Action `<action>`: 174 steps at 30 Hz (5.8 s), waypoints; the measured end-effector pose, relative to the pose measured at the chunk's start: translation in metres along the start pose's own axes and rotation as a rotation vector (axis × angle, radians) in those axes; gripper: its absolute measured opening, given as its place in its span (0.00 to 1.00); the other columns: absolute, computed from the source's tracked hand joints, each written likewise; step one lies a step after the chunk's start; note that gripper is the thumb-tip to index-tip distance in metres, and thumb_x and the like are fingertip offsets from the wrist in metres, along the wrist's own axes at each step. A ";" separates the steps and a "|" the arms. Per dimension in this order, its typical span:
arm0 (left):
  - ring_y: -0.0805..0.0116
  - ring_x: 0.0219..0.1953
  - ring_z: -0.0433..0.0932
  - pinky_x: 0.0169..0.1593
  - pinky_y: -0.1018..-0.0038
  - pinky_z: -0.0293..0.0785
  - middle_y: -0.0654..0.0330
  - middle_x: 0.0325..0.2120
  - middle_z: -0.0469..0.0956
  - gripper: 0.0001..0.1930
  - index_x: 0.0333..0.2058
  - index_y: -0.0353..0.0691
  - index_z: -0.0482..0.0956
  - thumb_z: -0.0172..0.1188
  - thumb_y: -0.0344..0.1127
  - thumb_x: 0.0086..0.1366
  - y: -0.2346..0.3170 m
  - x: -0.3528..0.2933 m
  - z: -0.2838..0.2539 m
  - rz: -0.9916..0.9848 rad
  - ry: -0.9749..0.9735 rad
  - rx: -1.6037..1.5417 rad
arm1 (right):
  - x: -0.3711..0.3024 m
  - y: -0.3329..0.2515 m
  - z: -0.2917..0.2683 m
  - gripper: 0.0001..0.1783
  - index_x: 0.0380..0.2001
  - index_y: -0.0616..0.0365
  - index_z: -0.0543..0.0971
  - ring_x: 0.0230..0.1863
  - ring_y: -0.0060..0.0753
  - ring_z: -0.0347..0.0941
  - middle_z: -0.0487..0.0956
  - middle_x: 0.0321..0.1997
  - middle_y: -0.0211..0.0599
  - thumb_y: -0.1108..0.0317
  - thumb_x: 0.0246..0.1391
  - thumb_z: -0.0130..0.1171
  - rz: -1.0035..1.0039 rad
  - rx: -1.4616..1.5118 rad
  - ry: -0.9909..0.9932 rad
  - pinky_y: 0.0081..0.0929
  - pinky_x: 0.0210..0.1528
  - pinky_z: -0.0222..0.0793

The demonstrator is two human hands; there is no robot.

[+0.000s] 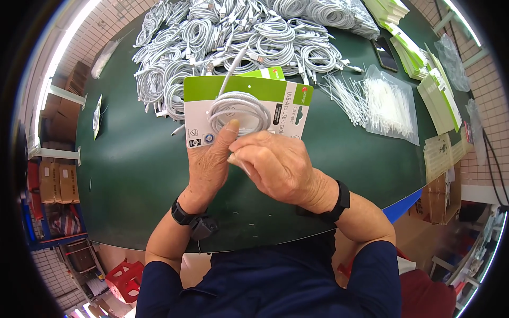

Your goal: The person packages a cable by hand, placing it onto a cardboard backing and threading a zip tie through the card and around the cable. They pull the tie tight to secure the cable and set the finished package onto a stack.

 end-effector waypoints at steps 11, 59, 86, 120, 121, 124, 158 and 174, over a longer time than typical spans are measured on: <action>0.74 0.26 0.81 0.27 0.78 0.78 0.58 0.36 0.84 0.11 0.47 0.29 0.80 0.64 0.30 0.70 -0.009 -0.007 0.008 -0.119 -0.067 -0.070 | -0.006 0.015 -0.014 0.11 0.35 0.64 0.78 0.25 0.29 0.82 0.85 0.30 0.39 0.79 0.51 0.72 0.359 -0.112 0.035 0.22 0.25 0.75; 0.73 0.28 0.81 0.28 0.77 0.79 0.56 0.38 0.84 0.13 0.49 0.29 0.78 0.65 0.28 0.68 0.008 -0.004 0.004 -0.073 -0.067 -0.180 | -0.002 0.003 -0.025 0.25 0.42 0.54 0.84 0.29 0.28 0.76 0.84 0.39 0.30 0.78 0.35 0.75 -0.194 -0.311 0.014 0.23 0.27 0.71; 0.75 0.28 0.80 0.28 0.77 0.78 0.58 0.34 0.84 0.11 0.46 0.29 0.80 0.65 0.28 0.68 0.005 -0.005 0.004 -0.077 -0.062 -0.115 | -0.001 0.004 -0.022 0.18 0.39 0.55 0.83 0.27 0.35 0.80 0.84 0.35 0.38 0.83 0.43 0.72 -0.060 -0.233 -0.058 0.26 0.27 0.74; 0.74 0.25 0.79 0.26 0.78 0.76 0.57 0.35 0.83 0.11 0.48 0.30 0.79 0.63 0.27 0.68 0.012 0.002 -0.002 -0.120 -0.128 -0.141 | 0.014 0.028 -0.067 0.09 0.40 0.61 0.82 0.33 0.26 0.80 0.83 0.37 0.37 0.81 0.56 0.66 0.142 -0.208 0.320 0.24 0.33 0.77; 0.73 0.25 0.79 0.26 0.77 0.76 0.57 0.35 0.83 0.12 0.48 0.30 0.79 0.64 0.27 0.68 0.014 0.001 0.000 -0.119 -0.151 -0.147 | 0.009 0.040 -0.075 0.06 0.40 0.62 0.82 0.33 0.23 0.80 0.82 0.37 0.35 0.79 0.59 0.64 0.328 -0.112 0.421 0.23 0.34 0.77; 0.73 0.24 0.78 0.25 0.77 0.76 0.56 0.36 0.83 0.12 0.49 0.30 0.78 0.64 0.27 0.68 0.017 -0.004 0.005 -0.145 -0.166 -0.200 | -0.003 0.081 -0.082 0.06 0.43 0.64 0.80 0.34 0.20 0.79 0.82 0.37 0.31 0.73 0.65 0.62 0.843 0.466 0.396 0.22 0.36 0.78; 0.75 0.27 0.79 0.22 0.79 0.75 0.58 0.35 0.82 0.18 0.52 0.32 0.76 0.68 0.27 0.65 0.010 -0.009 0.009 -0.297 -0.365 -0.116 | -0.030 0.055 -0.017 0.27 0.55 0.58 0.76 0.51 0.30 0.77 0.79 0.51 0.34 0.64 0.54 0.72 0.781 0.943 -0.187 0.27 0.52 0.75; 0.72 0.40 0.83 0.43 0.77 0.80 0.60 0.39 0.85 0.14 0.45 0.32 0.83 0.70 0.25 0.60 -0.008 -0.016 0.004 -0.301 -0.268 -0.096 | -0.018 0.061 -0.025 0.07 0.33 0.61 0.76 0.31 0.10 0.70 0.78 0.32 0.24 0.70 0.65 0.62 1.031 0.950 -0.156 0.13 0.33 0.66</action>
Point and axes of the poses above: each hand's wrist, its own x-axis towards the middle knuckle, its own z-axis out of the palm, y = z × x, the point moved 2 cm from there along x, towards the middle knuckle
